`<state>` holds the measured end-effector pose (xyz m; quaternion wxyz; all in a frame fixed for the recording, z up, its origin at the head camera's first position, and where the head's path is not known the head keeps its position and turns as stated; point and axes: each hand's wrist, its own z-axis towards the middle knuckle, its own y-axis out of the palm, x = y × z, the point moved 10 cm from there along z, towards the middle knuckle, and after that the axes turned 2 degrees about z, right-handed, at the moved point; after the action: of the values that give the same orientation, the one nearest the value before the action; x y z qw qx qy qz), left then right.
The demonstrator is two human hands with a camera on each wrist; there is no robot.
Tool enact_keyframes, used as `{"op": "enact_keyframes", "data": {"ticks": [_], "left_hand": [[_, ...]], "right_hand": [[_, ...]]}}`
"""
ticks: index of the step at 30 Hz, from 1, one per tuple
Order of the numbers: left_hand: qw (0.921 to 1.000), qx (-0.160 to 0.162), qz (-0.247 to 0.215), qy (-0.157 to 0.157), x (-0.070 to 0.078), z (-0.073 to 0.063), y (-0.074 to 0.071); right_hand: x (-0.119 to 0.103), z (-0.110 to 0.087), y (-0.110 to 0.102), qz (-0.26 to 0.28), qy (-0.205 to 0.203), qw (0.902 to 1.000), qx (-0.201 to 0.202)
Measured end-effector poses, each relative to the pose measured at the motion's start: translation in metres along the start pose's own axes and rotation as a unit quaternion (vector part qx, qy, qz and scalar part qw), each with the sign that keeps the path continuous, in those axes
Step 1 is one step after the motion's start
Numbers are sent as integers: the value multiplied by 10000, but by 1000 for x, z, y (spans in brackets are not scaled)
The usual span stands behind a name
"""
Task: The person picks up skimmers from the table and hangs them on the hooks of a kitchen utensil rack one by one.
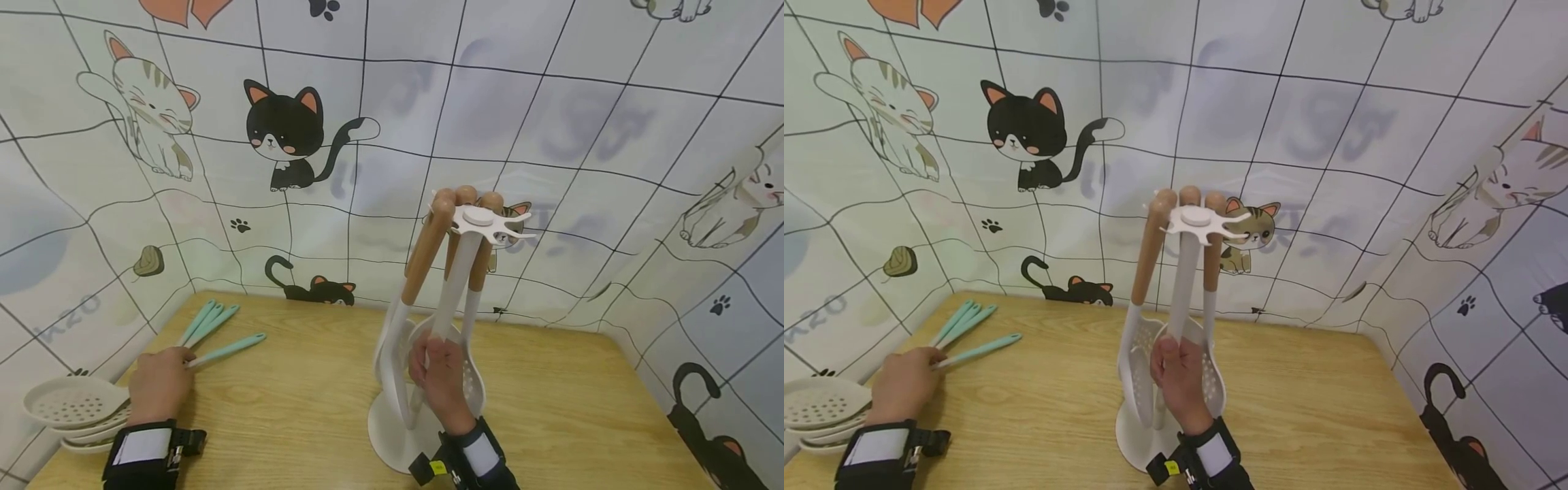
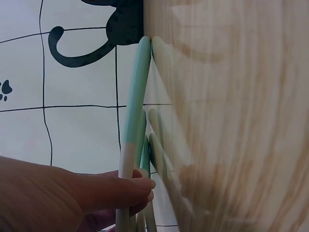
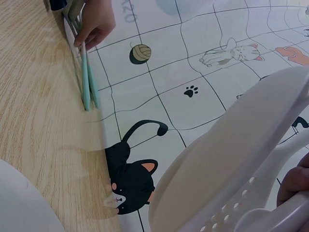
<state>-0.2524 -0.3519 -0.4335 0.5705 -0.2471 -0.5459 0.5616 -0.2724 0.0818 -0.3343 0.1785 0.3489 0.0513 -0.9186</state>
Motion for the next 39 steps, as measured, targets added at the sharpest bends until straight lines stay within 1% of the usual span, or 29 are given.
{"op": "enact_keyframes", "data": {"ticks": [6,10,14,18,22,28,32,35,39], "left_hand": [[9999,86,-71,31,1,0,-1],[9996,181,-181,100,5,0,-5],[9985,368,-323,250,12,0,-12],[9966,592,-465,336,19,1,-22],[9948,785,-502,413,25,1,-31],[9930,898,-515,572,34,0,-37],[9891,1163,-487,763,43,-1,-46],[9843,1419,-493,924,52,-1,-55],[9779,1652,-617,1125,64,-3,-63]], "right_hand": [[-1,0,0,52,18,10000,11],[-1,1,1,126,4,9999,9],[-2,2,1,165,-20,9999,-1],[-3,3,2,197,-62,9998,-35],[-4,3,2,199,-67,9998,-54],[0,2,0,70,-5,10000,-22],[1,1,-1,-46,45,10000,16],[1,1,-1,-76,65,9999,33],[1,1,-1,-66,62,10000,39]]}}
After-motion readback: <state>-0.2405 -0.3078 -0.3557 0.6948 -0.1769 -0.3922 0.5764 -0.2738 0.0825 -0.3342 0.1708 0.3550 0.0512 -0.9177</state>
